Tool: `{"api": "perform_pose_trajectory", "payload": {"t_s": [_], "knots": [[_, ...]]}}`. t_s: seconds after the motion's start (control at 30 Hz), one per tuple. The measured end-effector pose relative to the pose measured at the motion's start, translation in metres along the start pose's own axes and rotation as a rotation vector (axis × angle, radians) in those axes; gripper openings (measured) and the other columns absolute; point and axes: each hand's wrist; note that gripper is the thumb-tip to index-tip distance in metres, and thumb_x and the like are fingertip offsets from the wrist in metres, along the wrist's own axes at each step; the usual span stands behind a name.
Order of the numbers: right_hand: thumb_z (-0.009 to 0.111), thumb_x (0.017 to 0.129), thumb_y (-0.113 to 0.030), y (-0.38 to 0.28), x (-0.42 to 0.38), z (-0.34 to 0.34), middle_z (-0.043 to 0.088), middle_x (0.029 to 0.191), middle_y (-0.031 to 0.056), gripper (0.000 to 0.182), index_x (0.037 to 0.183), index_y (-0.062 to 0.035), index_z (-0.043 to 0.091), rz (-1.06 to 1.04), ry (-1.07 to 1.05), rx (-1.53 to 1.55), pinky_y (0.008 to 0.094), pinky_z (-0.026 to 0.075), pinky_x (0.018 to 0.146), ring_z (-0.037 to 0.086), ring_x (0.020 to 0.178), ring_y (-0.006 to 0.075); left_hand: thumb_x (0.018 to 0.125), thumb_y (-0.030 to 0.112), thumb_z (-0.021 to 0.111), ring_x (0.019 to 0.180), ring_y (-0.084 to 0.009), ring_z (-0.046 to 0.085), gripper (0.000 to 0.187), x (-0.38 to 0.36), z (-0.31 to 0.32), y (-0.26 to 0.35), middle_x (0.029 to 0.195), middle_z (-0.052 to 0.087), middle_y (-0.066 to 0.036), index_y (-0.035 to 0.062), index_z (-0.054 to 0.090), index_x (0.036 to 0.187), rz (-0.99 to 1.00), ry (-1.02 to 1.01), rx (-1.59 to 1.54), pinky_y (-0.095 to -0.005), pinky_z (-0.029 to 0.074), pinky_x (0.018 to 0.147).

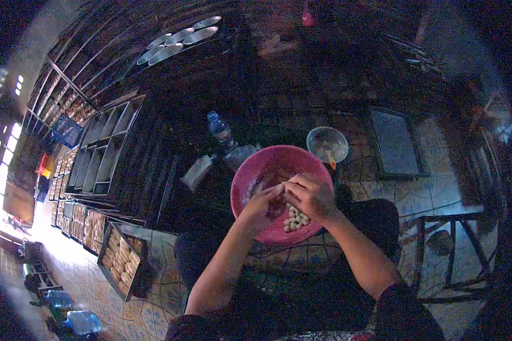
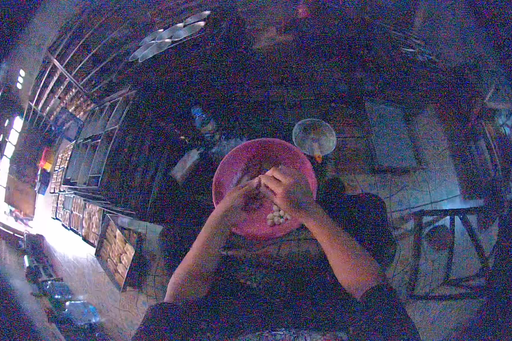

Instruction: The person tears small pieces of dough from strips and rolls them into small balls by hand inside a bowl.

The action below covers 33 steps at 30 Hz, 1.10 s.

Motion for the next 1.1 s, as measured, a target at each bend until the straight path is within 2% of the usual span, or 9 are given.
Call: {"api": "perform_pose_trajectory", "payload": {"t_s": [0.07,0.3,0.43,0.5,0.6,0.7,0.77,0.87,1.1], "knots": [[0.08,0.078,-0.02,-0.001,0.003,0.0,0.066,0.096,0.0061,0.028,0.101,-0.0064,0.072,-0.01,0.006,0.016,0.0368,0.056,0.074,0.067,0.086,0.0251,0.098,0.023,0.067,0.093,-0.0093,0.064,0.031,-0.014,0.01,0.015,0.106,0.068,0.003,0.0139,0.062,0.127,-0.105,-0.138,-0.08,-0.0241,0.052,0.078],[0.079,0.082,-0.025,-0.001,0.004,0.0,0.067,0.094,0.0075,0.025,0.096,-0.0061,0.071,-0.003,-0.004,0.23,0.041,0.054,0.077,0.066,0.087,0.0286,0.099,0.024,0.065,0.09,-0.0063,0.063,0.028,-0.01,0.005,0.01,0.105,0.067,0.006,0.0152,0.062,0.125,-0.018,-0.129,-0.021,-0.0244,0.052,0.076],[0.079,0.082,-0.025,-0.009,0.005,-0.005,0.067,0.095,0.0089,0.026,0.097,-0.0053,0.07,0.044,-0.029,0.201,0.0405,0.054,0.077,0.066,0.087,0.0292,0.099,0.026,0.066,0.088,-0.0066,0.063,0.028,-0.004,0.007,0.002,0.103,0.067,0.006,0.013,0.062,0.124,0.024,-0.098,-0.101,-0.0204,0.05,0.072],[0.085,0.078,-0.025,-0.011,0.004,0.001,0.067,0.098,0.0082,0.033,0.101,-0.0058,0.07,0.187,0.13,0.19,0.0376,0.055,0.076,0.067,0.088,0.0274,0.099,0.025,0.066,0.088,-0.0078,0.063,0.027,0.007,-0.003,-0.003,0.103,0.067,0.005,0.0124,0.063,0.123,0.035,-0.104,-0.125,-0.0196,0.05,0.072],[0.084,0.079,-0.023,-0.002,0.001,0.009,0.067,0.096,0.008,0.031,0.1,-0.0053,0.069,0.151,0.058,0.264,0.0372,0.055,0.075,0.068,0.086,0.0267,0.1,0.024,0.065,0.089,-0.0097,0.064,0.024,0.01,-0.009,-0.009,0.105,0.068,0.002,0.0107,0.065,0.12,0.075,-0.027,-0.038,-0.0207,0.05,0.075],[0.083,0.079,-0.017,-0.004,0.001,0.007,0.066,0.092,0.0082,0.026,0.097,-0.0046,0.069,0.293,0.015,0.325,0.0368,0.055,0.073,0.068,0.085,0.0256,0.099,0.023,0.066,0.089,-0.0096,0.063,0.023,-0.006,0.004,0.0,0.105,0.069,-0.001,0.0076,0.066,0.117,0.186,0.105,0.112,-0.0223,0.05,0.077],[0.082,0.079,-0.019,-0.001,0.0,0.002,0.066,0.091,0.0092,0.026,0.096,-0.0049,0.069,0.315,-0.033,0.31,0.0383,0.055,0.075,0.068,0.086,0.0275,0.098,0.024,0.068,0.091,-0.0085,0.063,0.027,-0.011,0.004,0.008,0.106,0.069,-0.002,0.0053,0.066,0.118,0.399,0.074,0.587,-0.0247,0.05,0.08],[0.081,0.078,-0.02,0.005,-0.005,0.004,0.065,0.088,0.0095,0.025,0.096,-0.0057,0.069,0.286,-0.055,0.261,0.0399,0.054,0.075,0.068,0.086,0.0291,0.097,0.024,0.07,0.095,-0.0092,0.063,0.03,-0.013,0.006,0.016,0.108,0.069,-0.004,0.0028,0.066,0.118,0.488,0.065,0.89,-0.0265,0.051,0.084],[0.084,0.073,-0.011,-0.001,0.002,-0.002,0.063,0.084,0.0065,0.023,0.091,-0.0056,0.07,0.114,0.057,0.259,0.0345,0.054,0.069,0.066,0.078,0.0227,0.098,0.021,0.068,0.102,-0.0138,0.065,0.031,-0.011,0.002,0.015,0.112,0.068,-0.005,0.0028,0.063,0.123,0.032,-0.151,0.094,-0.0275,0.054,0.087]]}}
Point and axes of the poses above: each hand's wrist, its own x-axis towards the middle knuckle, its own z-axis out of the palm, y = z × x
